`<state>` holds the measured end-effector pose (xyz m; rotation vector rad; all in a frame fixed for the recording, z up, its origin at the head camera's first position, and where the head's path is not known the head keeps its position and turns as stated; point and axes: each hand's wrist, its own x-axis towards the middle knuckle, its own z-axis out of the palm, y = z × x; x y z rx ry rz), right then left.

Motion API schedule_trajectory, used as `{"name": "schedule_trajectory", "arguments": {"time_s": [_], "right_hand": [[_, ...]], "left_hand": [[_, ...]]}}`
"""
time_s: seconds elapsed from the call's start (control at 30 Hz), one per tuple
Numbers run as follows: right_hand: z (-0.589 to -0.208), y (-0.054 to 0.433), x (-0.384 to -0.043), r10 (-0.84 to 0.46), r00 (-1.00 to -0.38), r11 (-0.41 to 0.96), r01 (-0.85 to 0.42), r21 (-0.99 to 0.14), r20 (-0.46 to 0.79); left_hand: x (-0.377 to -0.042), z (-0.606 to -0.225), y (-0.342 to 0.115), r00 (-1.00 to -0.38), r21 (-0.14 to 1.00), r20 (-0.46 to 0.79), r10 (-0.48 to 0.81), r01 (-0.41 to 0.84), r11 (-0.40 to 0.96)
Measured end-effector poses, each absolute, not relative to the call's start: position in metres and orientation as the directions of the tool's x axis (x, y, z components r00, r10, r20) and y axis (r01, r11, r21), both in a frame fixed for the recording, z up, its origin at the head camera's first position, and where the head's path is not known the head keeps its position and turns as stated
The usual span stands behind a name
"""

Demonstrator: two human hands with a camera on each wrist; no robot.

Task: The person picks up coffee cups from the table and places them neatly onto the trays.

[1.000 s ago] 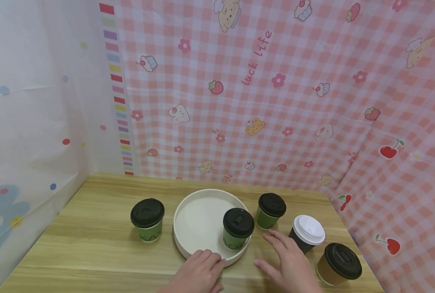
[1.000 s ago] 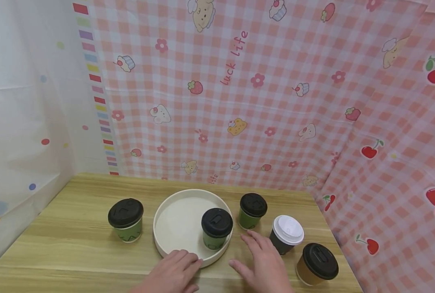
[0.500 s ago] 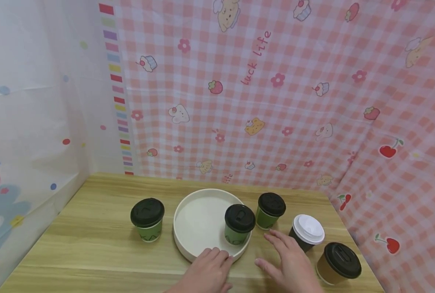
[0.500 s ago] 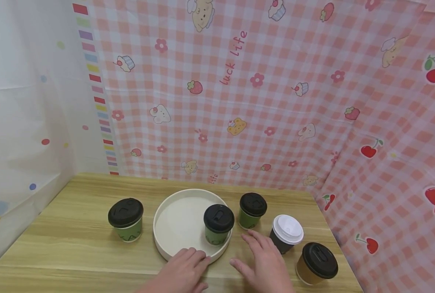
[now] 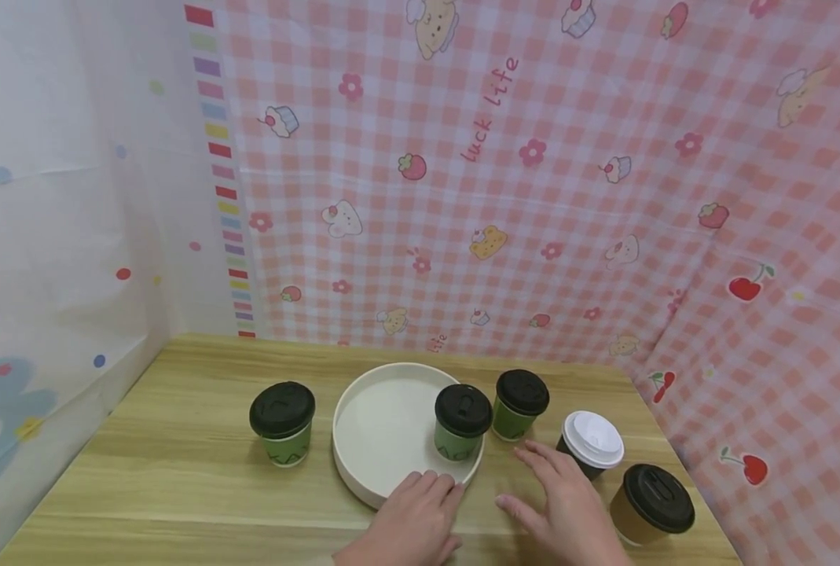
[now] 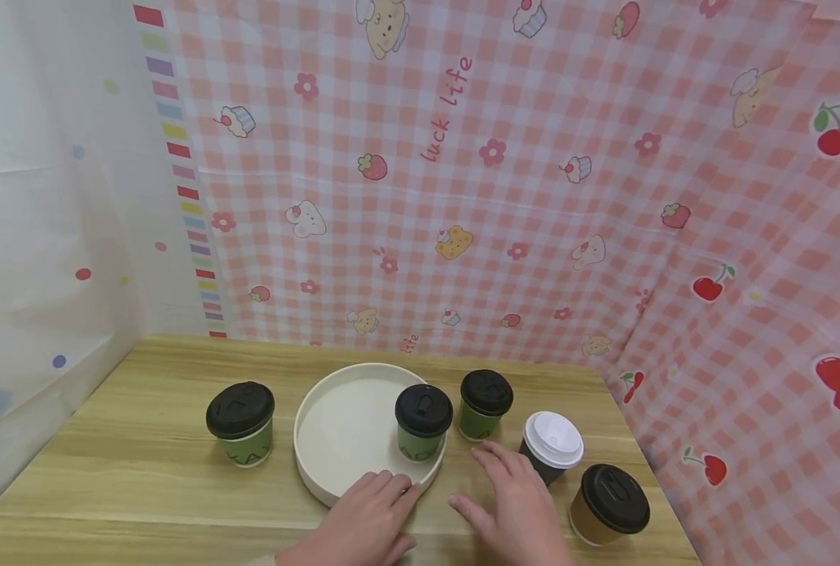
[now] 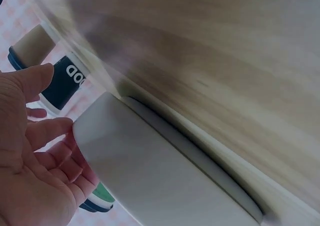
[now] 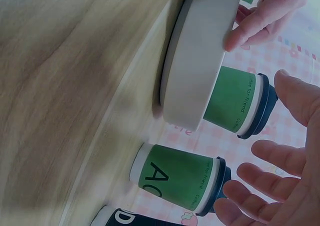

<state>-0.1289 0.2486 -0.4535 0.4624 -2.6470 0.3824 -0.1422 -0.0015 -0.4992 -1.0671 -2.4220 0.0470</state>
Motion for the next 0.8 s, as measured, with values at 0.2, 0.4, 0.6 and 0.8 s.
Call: {"name": "schedule_trajectory", "arguments": {"time_s": [0.2, 0.4, 0.6, 0.8], "right_hand": [[-0.451, 0.251, -0.13, -0.237, -0.869, 0.908, -0.357, -0.219, 0.433], [-0.447, 0.254, -0.131, -0.221, -0.862, 0.904, -0.356, -0.235, 0.456], [-0.442, 0.261, -0.135, -0.227, -0.833, 0.898, -0.379, -0.222, 0.505], [-0.436, 0.269, -0.141, -0.2, -0.839, 0.905, -0.357, -0.234, 0.507]], "left_hand": [[-0.146, -0.499, 0.006, -0.589, -0.221, 0.409, 0.697, 0.677, 0.702], [-0.148, -0.496, 0.013, -0.633, -0.172, 0.355, 0.689, 0.68, 0.713], [-0.153, -0.494, 0.019, -0.637, -0.171, 0.338, 0.693, 0.682, 0.711], [-0.156, -0.494, 0.022, -0.638, -0.164, 0.333, 0.694, 0.686, 0.709]]}}
